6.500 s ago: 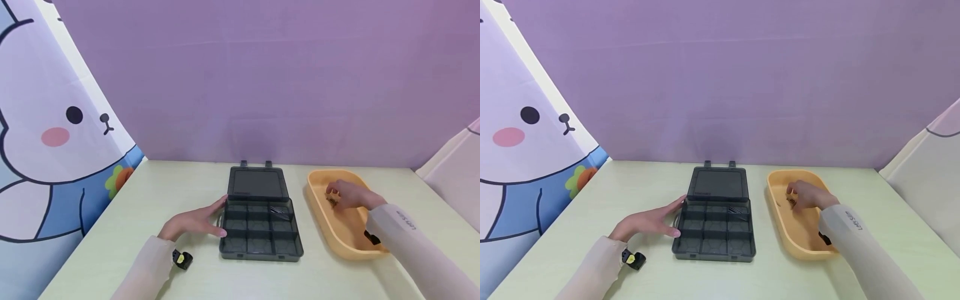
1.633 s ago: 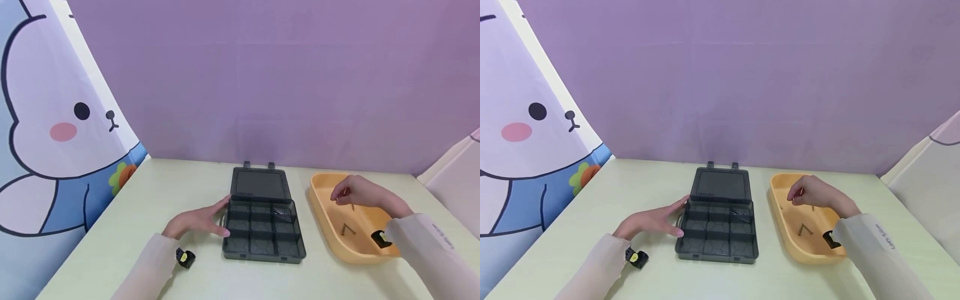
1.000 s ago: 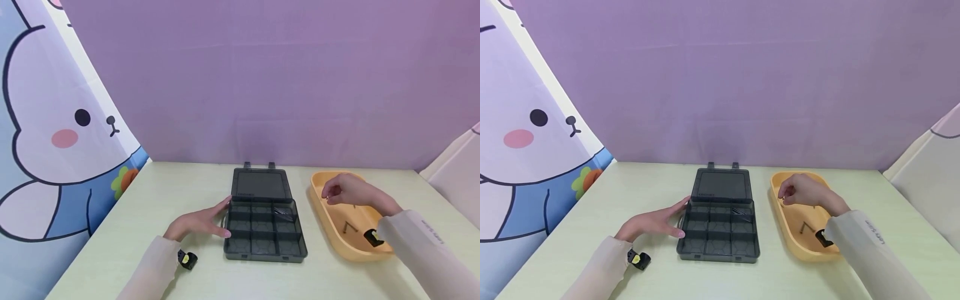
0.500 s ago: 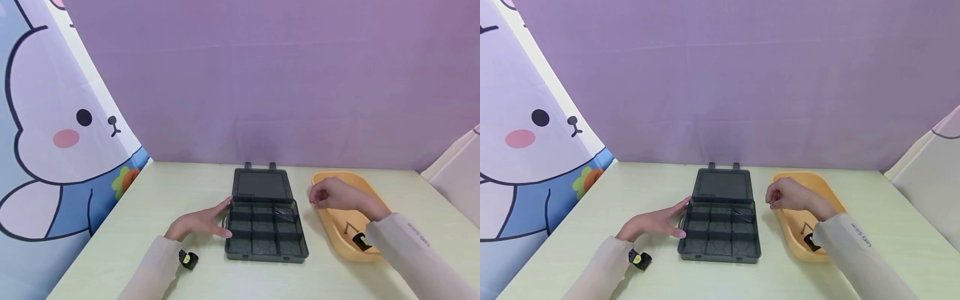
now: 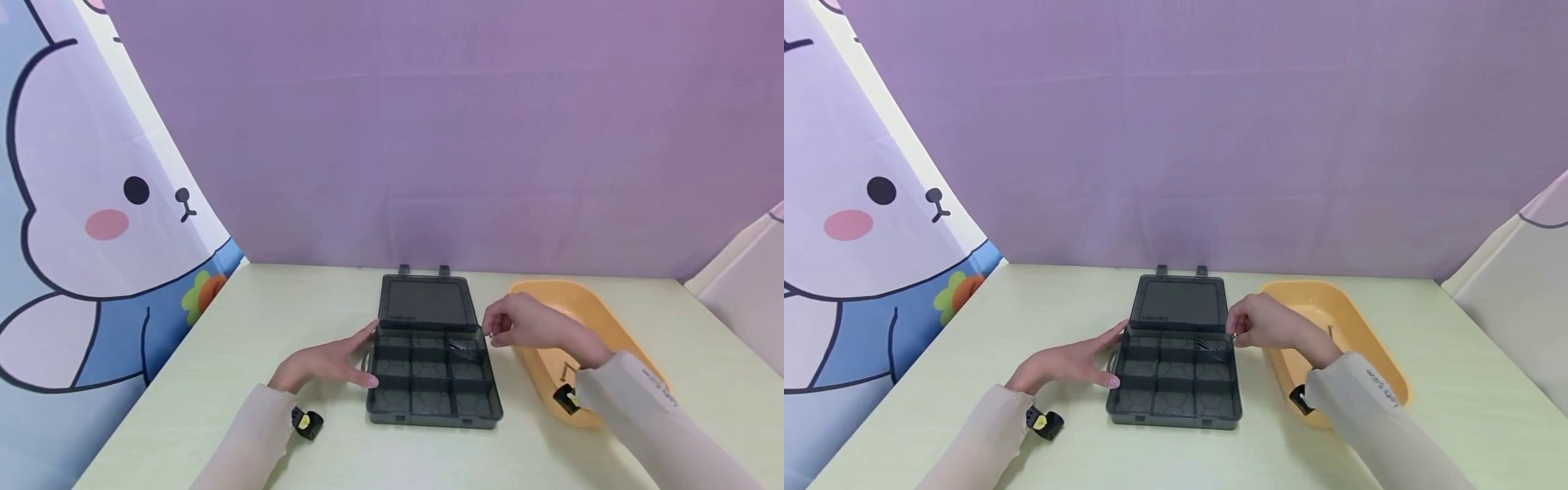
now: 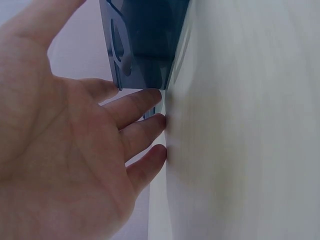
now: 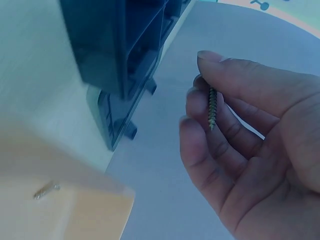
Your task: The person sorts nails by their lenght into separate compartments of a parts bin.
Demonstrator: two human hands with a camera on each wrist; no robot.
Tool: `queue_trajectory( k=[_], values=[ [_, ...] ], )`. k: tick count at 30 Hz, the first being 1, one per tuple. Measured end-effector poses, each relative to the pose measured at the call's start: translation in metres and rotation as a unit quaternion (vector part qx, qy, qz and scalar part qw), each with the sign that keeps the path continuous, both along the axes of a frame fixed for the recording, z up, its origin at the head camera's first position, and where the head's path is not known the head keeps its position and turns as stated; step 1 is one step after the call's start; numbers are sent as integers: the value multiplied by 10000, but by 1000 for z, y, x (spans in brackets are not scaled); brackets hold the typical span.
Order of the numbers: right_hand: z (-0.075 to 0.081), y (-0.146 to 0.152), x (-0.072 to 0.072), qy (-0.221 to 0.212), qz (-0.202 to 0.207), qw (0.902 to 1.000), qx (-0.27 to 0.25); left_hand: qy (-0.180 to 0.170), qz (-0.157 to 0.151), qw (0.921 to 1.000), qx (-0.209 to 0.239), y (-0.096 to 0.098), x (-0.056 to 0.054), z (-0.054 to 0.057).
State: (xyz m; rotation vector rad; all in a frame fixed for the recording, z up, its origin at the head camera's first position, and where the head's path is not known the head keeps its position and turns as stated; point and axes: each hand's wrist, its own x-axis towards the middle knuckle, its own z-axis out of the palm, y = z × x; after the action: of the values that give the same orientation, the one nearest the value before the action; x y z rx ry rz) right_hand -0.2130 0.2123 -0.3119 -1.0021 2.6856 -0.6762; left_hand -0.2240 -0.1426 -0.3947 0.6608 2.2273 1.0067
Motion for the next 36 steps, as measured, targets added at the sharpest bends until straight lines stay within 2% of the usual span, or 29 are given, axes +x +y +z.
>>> queue_trajectory(
  k=[10,16,23,36],
  values=[
    [-1,-20,4,-72,-67,9999,-28,-49,29,10000,14,0,0,0],
    [-9,-29,5,-12,-64,9999,-156,-5,-34,10000,21,-1,0,1],
    [-19,-36,6,-82,2,9994,-336,-75,73,9999,27,0,2,2],
    [-28,-38,5,-5,50,9996,-275,-49,28,10000,57,0,0,0]
  ],
)
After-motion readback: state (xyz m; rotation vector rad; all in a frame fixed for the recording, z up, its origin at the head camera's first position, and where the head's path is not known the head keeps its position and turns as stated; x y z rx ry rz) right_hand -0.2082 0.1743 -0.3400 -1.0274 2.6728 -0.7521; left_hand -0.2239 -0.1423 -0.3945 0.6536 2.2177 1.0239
